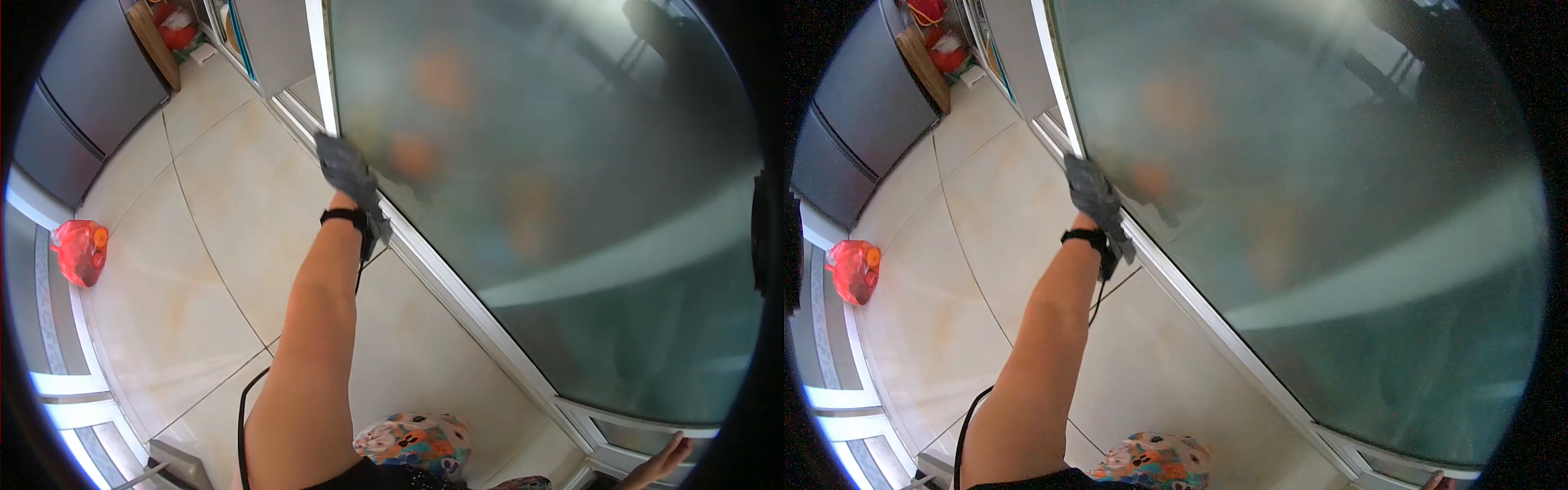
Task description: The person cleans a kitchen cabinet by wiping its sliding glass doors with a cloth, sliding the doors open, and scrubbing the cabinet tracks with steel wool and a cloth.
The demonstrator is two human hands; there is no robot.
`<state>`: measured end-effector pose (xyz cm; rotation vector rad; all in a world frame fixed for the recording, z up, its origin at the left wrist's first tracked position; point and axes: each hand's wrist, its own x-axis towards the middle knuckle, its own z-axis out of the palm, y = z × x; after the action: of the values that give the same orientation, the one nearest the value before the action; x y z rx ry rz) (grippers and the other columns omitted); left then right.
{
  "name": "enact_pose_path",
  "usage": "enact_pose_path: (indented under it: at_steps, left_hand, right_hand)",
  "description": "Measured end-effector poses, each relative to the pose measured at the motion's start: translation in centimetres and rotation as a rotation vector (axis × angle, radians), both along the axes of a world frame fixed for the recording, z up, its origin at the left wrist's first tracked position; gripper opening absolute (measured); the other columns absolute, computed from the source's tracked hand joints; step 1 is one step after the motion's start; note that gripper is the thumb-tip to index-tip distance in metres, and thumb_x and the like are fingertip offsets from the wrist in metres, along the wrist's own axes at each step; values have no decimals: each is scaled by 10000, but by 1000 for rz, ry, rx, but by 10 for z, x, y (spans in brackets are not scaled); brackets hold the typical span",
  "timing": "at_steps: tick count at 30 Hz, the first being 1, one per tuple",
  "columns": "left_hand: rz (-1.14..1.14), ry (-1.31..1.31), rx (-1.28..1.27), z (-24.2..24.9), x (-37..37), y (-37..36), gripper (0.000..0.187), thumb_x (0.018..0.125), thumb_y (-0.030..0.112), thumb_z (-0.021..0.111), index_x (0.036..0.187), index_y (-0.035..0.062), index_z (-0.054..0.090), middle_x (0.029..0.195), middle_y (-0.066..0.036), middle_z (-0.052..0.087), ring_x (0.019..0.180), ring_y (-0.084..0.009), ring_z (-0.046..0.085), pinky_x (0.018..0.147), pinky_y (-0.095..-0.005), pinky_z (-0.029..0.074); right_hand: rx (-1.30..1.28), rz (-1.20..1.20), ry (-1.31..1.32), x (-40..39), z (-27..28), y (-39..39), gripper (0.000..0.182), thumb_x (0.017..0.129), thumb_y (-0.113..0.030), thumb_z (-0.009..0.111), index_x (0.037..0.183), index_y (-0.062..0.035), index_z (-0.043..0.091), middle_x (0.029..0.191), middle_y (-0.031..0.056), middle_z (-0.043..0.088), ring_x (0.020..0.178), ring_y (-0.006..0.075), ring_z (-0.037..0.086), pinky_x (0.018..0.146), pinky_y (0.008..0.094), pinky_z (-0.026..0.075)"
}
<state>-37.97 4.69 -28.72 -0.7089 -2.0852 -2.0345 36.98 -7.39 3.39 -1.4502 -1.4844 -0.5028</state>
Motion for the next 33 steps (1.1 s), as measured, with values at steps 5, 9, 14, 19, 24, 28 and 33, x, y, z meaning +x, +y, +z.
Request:
enact_pose_path:
  at_steps: [5,9,14,19,24,28,33]
  left_hand:
    - [-84,-283,6,-23,108,-21,500,1047,388,326,1436,83,404,1421,-87,463,1293,-231,444,1123,-356,326]
    - [-419,-245,12,16,246,-61,493,1046,382,335,1432,84,406,1412,-83,470,1283,-225,451,1115,-349,335]
    - [-782,-132,16,35,307,-96,484,1045,375,346,1428,85,408,1401,-79,477,1270,-217,461,1105,-340,346]
    - [-494,-446,147,27,202,-53,475,1045,367,358,1424,86,410,1389,-75,485,1258,-209,470,1096,-331,358]
    - [-248,-766,503,61,77,-20,467,1044,360,370,1420,86,413,1378,-71,492,1245,-200,480,1086,-323,369]
    - [-555,-905,805,96,138,1,460,1044,354,379,1416,87,415,1369,-67,499,1235,-194,487,1078,-316,378]
    - [-1573,-437,587,173,324,-40,480,1026,369,390,1418,94,424,1396,-70,495,1258,-203,491,1064,-337,400]
  right_hand:
    - [-167,120,136,34,28,2,308,1008,-209,568,1208,23,529,1170,93,564,1077,172,505,996,308,387]
    - [-127,209,169,5,45,5,279,1015,-202,560,1185,19,544,1143,90,579,1054,164,517,976,299,398]
    - [-64,197,161,-6,49,13,296,1018,-202,555,1201,30,550,1130,99,599,1051,169,538,968,300,409]
    - [-51,222,109,-32,55,10,287,1016,-198,559,1194,28,553,1098,91,604,1027,158,542,952,298,416]
    - [-77,225,113,-80,71,-6,204,1008,-146,560,1140,8,534,1056,67,575,986,145,519,918,294,416]
    - [-89,284,148,-97,78,-8,243,997,-194,585,1164,-29,523,1087,92,576,1034,176,524,941,320,408]
    - [-72,355,169,-90,68,0,220,994,-161,581,1151,-16,529,1059,68,558,1001,161,512,922,307,403]
